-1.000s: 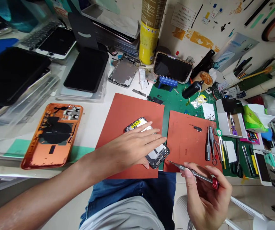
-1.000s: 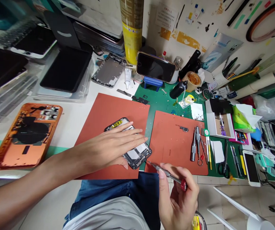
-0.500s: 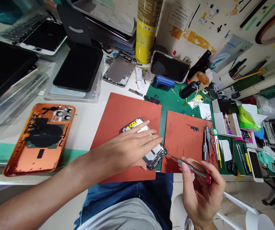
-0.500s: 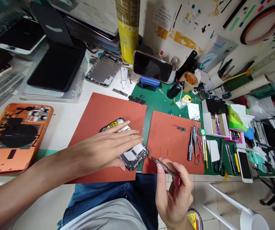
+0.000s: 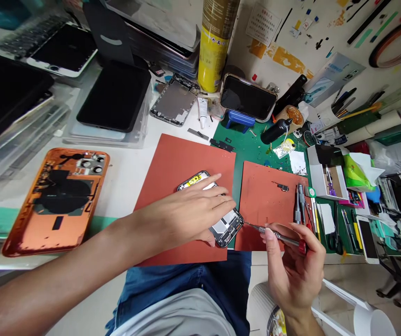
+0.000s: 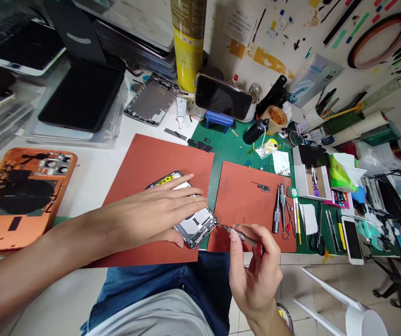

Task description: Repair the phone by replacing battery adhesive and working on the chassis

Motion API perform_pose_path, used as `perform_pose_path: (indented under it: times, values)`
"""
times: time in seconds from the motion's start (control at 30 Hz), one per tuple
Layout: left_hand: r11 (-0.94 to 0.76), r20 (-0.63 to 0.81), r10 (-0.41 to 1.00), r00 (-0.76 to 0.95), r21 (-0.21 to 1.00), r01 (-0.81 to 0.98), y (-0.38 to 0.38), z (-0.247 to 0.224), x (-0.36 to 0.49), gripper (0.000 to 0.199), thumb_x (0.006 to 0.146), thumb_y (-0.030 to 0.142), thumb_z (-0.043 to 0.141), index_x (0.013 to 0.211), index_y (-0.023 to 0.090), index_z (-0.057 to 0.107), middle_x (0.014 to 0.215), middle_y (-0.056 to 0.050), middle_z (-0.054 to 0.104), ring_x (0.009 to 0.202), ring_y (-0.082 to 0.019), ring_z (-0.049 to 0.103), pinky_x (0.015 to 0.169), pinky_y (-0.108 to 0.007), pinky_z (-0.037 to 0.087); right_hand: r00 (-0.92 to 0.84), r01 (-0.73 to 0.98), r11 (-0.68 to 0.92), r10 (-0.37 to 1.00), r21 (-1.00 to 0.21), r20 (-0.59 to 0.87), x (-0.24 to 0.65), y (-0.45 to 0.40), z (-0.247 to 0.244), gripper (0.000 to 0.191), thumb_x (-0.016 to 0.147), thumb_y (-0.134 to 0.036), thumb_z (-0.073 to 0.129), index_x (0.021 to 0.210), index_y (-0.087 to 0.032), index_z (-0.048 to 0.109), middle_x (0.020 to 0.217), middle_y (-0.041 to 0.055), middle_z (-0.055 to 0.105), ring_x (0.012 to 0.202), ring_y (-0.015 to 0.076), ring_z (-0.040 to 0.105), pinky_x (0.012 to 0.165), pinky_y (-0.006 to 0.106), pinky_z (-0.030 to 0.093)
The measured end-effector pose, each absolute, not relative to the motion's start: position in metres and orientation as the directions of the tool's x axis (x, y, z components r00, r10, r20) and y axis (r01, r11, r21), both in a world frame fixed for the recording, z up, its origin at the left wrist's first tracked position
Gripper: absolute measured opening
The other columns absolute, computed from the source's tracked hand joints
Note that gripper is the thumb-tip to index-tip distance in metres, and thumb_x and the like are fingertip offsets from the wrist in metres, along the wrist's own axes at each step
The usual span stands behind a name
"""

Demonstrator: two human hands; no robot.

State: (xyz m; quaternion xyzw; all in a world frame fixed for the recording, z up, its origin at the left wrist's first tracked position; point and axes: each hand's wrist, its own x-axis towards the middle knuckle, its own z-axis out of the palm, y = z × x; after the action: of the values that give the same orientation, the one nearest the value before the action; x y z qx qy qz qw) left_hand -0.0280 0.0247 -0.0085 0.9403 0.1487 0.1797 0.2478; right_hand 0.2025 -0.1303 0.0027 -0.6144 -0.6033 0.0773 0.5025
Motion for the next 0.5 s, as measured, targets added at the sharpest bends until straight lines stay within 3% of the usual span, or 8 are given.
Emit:
perform_pose_path:
  times: [0.5]
  values:
    - [-0.796, 0.233, 0.416, 0.879, 0.561, 0.228, 0.0197, -0.0099, -0.0282, 0.040, 0.098, 0.037, 0.081, 0.134, 0.032, 0.064, 0.125, -0.004, 0.076, 0.128, -0.029, 0.070, 0.138, -0.058, 0.027, 0.160, 0.755, 0.235, 0.839, -0.612, 0.519, 0.2048, -0.1259, -0.0001, 0.060, 0.094, 0.000, 0.076, 0.148, -0.021, 0.056, 0.116, 0.0083, 0.079, 0.098, 0.0171, 0.083, 0.088, 0.027, 0.071]
